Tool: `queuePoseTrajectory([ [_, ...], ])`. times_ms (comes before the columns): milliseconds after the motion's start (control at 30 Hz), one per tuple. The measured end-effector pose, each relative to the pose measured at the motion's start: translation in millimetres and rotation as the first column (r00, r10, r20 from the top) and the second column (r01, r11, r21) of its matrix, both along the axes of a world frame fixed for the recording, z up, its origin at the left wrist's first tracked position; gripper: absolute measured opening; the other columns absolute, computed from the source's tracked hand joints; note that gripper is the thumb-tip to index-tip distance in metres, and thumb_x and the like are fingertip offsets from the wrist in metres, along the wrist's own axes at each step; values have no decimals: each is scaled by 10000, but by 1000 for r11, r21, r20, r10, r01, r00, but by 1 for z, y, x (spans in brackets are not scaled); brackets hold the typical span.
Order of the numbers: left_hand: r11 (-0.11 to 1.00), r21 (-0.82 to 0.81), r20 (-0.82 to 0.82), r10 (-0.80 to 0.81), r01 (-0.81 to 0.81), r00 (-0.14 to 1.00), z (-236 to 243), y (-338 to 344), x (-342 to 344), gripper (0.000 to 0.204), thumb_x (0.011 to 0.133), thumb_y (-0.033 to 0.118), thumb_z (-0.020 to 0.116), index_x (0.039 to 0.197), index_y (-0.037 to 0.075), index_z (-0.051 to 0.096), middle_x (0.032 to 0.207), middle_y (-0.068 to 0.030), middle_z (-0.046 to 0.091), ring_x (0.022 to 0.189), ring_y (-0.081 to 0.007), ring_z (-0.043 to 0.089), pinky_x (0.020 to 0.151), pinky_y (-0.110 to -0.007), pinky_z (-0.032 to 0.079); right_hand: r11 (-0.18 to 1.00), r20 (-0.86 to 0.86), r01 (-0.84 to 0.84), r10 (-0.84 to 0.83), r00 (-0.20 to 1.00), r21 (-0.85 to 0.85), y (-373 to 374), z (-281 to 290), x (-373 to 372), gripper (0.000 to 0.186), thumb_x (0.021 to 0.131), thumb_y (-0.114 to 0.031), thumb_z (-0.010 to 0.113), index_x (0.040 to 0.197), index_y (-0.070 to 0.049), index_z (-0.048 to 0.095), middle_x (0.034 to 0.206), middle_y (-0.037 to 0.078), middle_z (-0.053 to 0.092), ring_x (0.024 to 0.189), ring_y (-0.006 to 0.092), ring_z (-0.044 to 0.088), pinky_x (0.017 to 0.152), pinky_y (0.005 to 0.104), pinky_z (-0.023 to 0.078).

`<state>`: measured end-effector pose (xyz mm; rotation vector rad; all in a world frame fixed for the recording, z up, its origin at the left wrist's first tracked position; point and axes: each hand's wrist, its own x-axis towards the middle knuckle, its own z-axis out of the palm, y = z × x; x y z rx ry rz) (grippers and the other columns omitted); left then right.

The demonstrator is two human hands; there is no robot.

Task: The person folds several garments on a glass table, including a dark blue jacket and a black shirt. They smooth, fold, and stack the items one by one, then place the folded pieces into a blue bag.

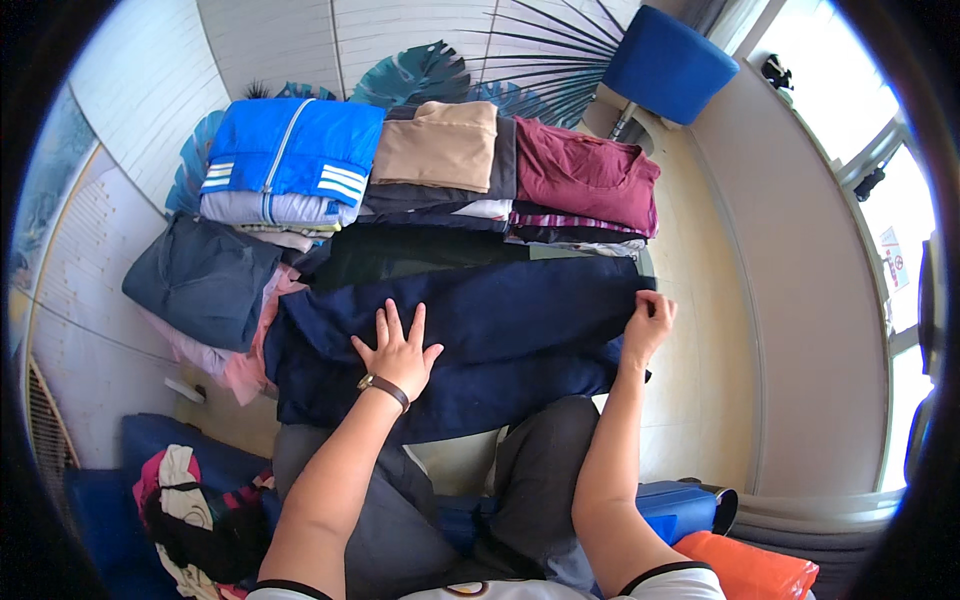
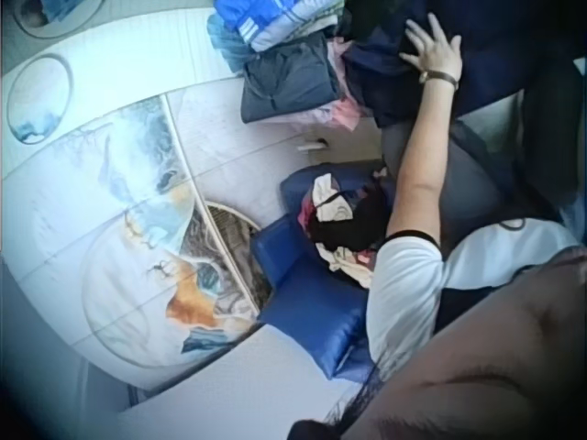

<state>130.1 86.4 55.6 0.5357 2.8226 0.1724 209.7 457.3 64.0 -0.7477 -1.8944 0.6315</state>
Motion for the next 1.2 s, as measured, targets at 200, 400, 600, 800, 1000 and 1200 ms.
queuePoseTrajectory([
  [200, 999, 42, 7, 31, -31, 999, -3, 3, 2, 728, 1009, 549, 454, 1609, 229, 195, 1653, -248, 99, 1534, -403, 122, 1065, -806, 156, 983, 592, 125, -180, 786, 132, 4, -15, -2, 317, 851, -182, 733, 1165, -166, 695, 1253, 177, 613, 1236, 378, 523, 1046, 469, 422],
  [400, 996, 94, -35, 9, -5, 999, -14, 0, 1, 707, 1014, 536, 448, 1607, 227, 219, 1644, -266, 127, 1535, -417, 98, 1085, -796, 99, 919, 416, -357, 262, 871, 169, -80, 0, -32, 538, 891, -365, 727, 1387, -207, 591, 1471, 285, 456, 1389, 487, 389, 1147, 548, 311],
  [600, 955, 263, -70, -123, 137, 990, -23, -18, -17, 711, 979, 509, 539, 1579, 210, 300, 1628, -269, 172, 1530, -400, 142, 1120, -745, 137, 755, 860, -655, 321, 396, 20, -195, -22, -49, 691, 969, -620, 476, 1579, -351, 297, 1626, 255, 220, 1505, 456, 196, 1139, 693, 204],
  [800, 807, 588, -508, 425, -60, 749, 19, -60, -45, 262, 811, 77, 690, 1053, 8, 618, 1054, -195, 573, 1000, -391, 563, 881, -472, 470, 780, 863, -610, 207, 461, 138, -194, -49, -54, 655, 980, -619, 454, 1572, -379, 311, 1624, 236, 245, 1503, 429, 219, 1140, 696, 191],
  [1000, 589, 601, -34, 694, -540, 719, -6, -122, -71, 518, 867, 249, 729, 1140, -95, 454, 1071, -329, 626, 984, -489, 640, 891, -500, 516, 778, 856, -610, 204, 475, 153, -193, -52, -56, 646, 982, -598, 469, 1568, -367, 324, 1619, 234, 260, 1499, 427, 231, 1149, 682, 183],
  [1200, 175, 913, 147, 700, -367, 699, -58, -123, -118, 579, 801, -102, 651, 1345, 44, 515, 1258, -208, 628, 1152, -358, 625, 1001, -394, 471, 772, 855, -614, 198, 480, 166, -195, -51, -56, 640, 982, -596, 471, 1562, -362, 338, 1615, 237, 268, 1498, 422, 236, 1147, 676, 189],
])
